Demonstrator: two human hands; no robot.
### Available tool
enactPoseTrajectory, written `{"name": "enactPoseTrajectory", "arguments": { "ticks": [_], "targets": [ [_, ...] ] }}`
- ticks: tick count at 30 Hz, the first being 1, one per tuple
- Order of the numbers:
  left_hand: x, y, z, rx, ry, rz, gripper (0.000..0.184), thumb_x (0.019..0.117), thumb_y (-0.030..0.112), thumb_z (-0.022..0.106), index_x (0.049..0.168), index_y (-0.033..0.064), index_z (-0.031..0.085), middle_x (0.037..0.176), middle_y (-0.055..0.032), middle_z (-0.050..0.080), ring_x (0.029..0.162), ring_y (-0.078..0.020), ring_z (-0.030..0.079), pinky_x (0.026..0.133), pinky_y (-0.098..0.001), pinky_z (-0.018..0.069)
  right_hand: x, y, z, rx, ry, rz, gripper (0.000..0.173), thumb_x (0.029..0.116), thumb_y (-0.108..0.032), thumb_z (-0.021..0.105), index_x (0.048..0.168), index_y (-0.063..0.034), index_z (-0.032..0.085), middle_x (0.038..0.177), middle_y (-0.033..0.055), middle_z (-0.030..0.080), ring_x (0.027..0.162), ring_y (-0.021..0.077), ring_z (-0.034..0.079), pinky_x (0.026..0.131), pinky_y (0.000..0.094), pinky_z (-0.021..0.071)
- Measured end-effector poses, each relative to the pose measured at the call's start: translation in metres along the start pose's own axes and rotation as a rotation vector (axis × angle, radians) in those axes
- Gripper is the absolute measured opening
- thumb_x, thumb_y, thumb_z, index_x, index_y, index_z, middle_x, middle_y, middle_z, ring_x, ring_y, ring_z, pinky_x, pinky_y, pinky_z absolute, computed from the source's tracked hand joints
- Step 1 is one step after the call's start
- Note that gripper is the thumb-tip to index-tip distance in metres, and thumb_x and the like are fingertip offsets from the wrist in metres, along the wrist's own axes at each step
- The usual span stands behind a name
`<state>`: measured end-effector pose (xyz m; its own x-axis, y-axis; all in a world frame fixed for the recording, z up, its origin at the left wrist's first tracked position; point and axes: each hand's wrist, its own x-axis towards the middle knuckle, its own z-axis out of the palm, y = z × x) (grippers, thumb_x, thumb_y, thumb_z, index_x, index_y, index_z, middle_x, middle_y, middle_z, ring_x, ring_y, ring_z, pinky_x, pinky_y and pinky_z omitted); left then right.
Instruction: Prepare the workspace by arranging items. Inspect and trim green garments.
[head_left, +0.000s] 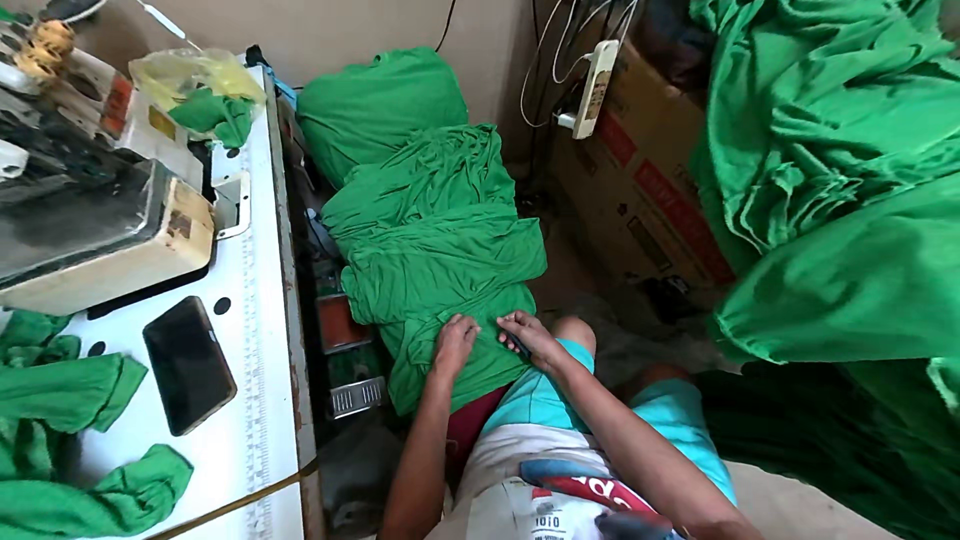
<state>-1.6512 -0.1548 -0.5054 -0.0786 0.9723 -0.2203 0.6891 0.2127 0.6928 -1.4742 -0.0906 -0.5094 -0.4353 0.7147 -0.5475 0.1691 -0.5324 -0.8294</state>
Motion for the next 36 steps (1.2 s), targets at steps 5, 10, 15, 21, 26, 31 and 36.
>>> {"name": "enactPoseTrajectory", "arguments": {
  "ticks": [5, 10, 15, 21, 26, 31, 36],
  "targets": [
    [0.001, -0.004, 0.001, -0.111, 0.062, -0.052, 0.029, 0.1059, 0.021, 0.055, 0.114, -0.0034, 0.067, 0.116, -0.0196, 0.067, 0.099, -0.0265, 0.068, 0.091, -0.0413, 0.0562, 0.0, 0.004, 0.001, -0.163, -0.063, -0.076, 0.018, 0.101, -0.014, 0.064, 0.108, 0.0006, 0.056, 0.077, 0.0032, 0.063, 0.058, 0.0075, 0.056, 0.055, 0.0224, 0.0469],
    [0.0, -0.006, 0.005, -0.198, 0.131, -0.07, 0.027, 0.1048, 0.023, 0.057, 0.112, -0.0006, 0.069, 0.113, -0.0168, 0.066, 0.094, -0.0223, 0.068, 0.086, -0.0381, 0.057, 0.002, 0.005, 0.005, -0.298, -0.087, -0.116, 0.02, 0.0997, -0.015, 0.066, 0.107, 0.0019, 0.059, 0.081, 0.0051, 0.064, 0.063, 0.009, 0.058, 0.059, 0.0248, 0.0495],
    [0.0, -0.008, 0.007, -0.304, 0.193, -0.047, 0.024, 0.1012, 0.021, 0.063, 0.108, -0.0006, 0.072, 0.108, -0.0146, 0.066, 0.09, -0.0184, 0.066, 0.082, -0.0335, 0.0569, 0.004, 0.007, 0.008, -0.393, -0.104, -0.166, 0.023, 0.1005, -0.019, 0.065, 0.108, 0.0022, 0.061, 0.083, 0.0072, 0.065, 0.066, 0.0115, 0.059, 0.062, 0.0288, 0.0503],
    [0.0, -0.008, 0.006, -0.353, 0.192, -0.066, 0.022, 0.1007, 0.019, 0.064, 0.107, 0.0, 0.072, 0.108, -0.0136, 0.066, 0.088, -0.0156, 0.066, 0.08, -0.0301, 0.0567, 0.006, 0.008, 0.009, -0.448, -0.113, -0.185, 0.018, 0.1029, -0.018, 0.061, 0.104, 0.0002, 0.062, 0.078, 0.0044, 0.064, 0.062, 0.0089, 0.057, 0.06, 0.0266, 0.0478],
    [-0.01, -0.008, 0.0, -0.589, 0.292, -0.089, 0.018, 0.1005, 0.013, 0.064, 0.106, -0.0038, 0.068, 0.093, -0.009, 0.068, 0.074, -0.0104, 0.065, 0.068, -0.0276, 0.057, 0.0, 0.004, 0.004, -0.527, -0.054, -0.215, 0.045, 0.0915, -0.027, 0.077, 0.119, 0.0032, 0.058, 0.096, 0.0145, 0.062, 0.085, 0.0228, 0.061, 0.08, 0.0429, 0.0523],
    [-0.058, -0.026, -0.018, -0.59, 0.614, -0.188, 0.019, 0.1015, 0.011, 0.061, 0.106, -0.0067, 0.066, 0.092, -0.0103, 0.068, 0.074, -0.0109, 0.065, 0.069, -0.0283, 0.0569, -0.016, -0.013, 0.008, -0.911, -0.028, -0.091, 0.045, 0.0918, -0.019, 0.075, 0.128, 0.002, 0.059, 0.128, 0.0234, 0.061, 0.116, 0.0389, 0.062, 0.101, 0.0568, 0.0485],
    [-0.089, -0.038, -0.035, -0.153, 0.808, -0.346, 0.042, 0.1008, 0.014, 0.063, 0.135, -0.0094, 0.053, 0.129, -0.0291, 0.059, 0.109, -0.0378, 0.063, 0.094, -0.0487, 0.0528, -0.024, -0.015, 0.008, -1.04, 0.003, -0.15, 0.03, 0.0991, -0.016, 0.061, 0.124, -0.0003, 0.066, 0.132, 0.022, 0.061, 0.119, 0.0388, 0.062, 0.103, 0.0561, 0.0484]
  ]
}}
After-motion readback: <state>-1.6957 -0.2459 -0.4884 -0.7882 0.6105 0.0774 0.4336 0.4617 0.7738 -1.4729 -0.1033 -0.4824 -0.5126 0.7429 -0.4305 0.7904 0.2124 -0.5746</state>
